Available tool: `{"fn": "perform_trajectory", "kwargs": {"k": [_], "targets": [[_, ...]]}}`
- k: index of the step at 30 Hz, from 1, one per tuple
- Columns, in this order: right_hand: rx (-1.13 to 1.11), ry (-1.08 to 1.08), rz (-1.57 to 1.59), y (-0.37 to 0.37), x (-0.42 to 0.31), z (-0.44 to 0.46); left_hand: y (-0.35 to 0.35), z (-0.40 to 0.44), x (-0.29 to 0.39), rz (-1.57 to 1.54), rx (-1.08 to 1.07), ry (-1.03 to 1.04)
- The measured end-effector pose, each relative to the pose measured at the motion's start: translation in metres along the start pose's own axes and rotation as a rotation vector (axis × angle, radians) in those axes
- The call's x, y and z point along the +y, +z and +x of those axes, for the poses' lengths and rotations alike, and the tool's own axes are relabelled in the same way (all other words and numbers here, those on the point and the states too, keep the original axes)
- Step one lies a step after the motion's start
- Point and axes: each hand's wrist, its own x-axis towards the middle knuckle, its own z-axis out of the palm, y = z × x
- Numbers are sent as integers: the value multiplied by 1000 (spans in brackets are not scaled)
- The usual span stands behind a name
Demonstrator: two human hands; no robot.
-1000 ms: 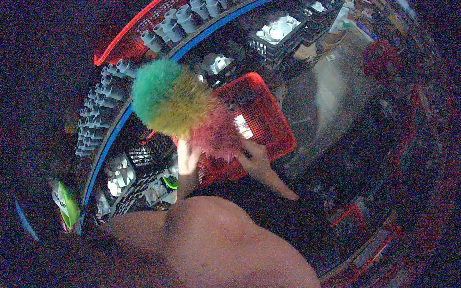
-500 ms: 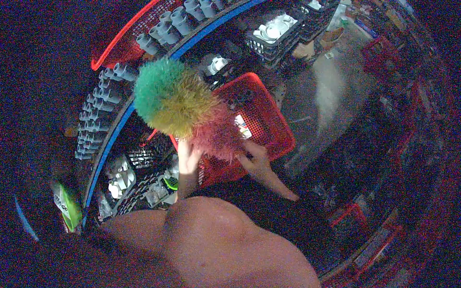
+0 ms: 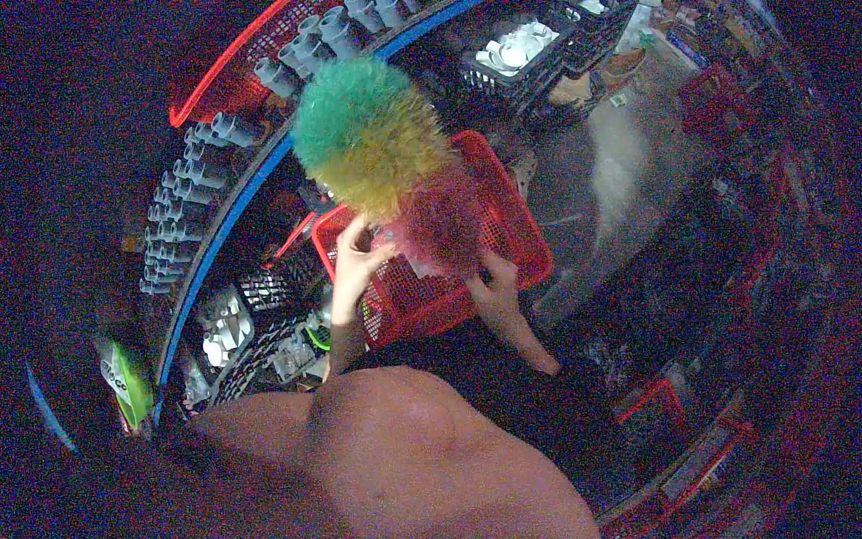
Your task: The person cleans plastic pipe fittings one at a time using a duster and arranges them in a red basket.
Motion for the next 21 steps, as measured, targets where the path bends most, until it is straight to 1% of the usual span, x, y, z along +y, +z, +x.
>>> {"fn": "perform_trajectory", "kwargs": {"k": [1,3,4,5,7,8,10,11,13,15,17,18,19,21], "targets": [[-15,-21,18,0,3,0,-3,2,4,-103,45,-61],[-20,-3,-30,3,10,-9,-16,0,13,-172,123,-215],[-24,16,-77,4,12,-12,-20,1,8,-350,155,-189],[-25,17,-77,5,15,-13,-15,6,6,-453,307,-113],[-96,-31,61,9,6,-12,-15,8,11,-521,379,-148],[-94,-31,62,10,5,-11,-15,6,8,-520,377,-149],[-102,-34,25,12,1,-11,-13,-2,-7,-555,375,-219],[-101,-34,26,12,-3,-10,-12,-4,-13,-476,263,-219],[-54,-19,114,11,-13,-4,3,-7,-4,-467,246,-196],[-44,-56,86,14,-11,0,2,-7,6,-485,263,-212],[-33,-91,56,14,-7,-2,-17,-6,-1,-811,458,-278],[-105,-57,47,14,-4,-3,-24,3,0,-909,456,-151],[-178,-25,40,15,-1,-5,-31,2,4,-895,474,-141],[-175,-55,44,20,5,-9,-40,1,10,-859,504,-115]]}}
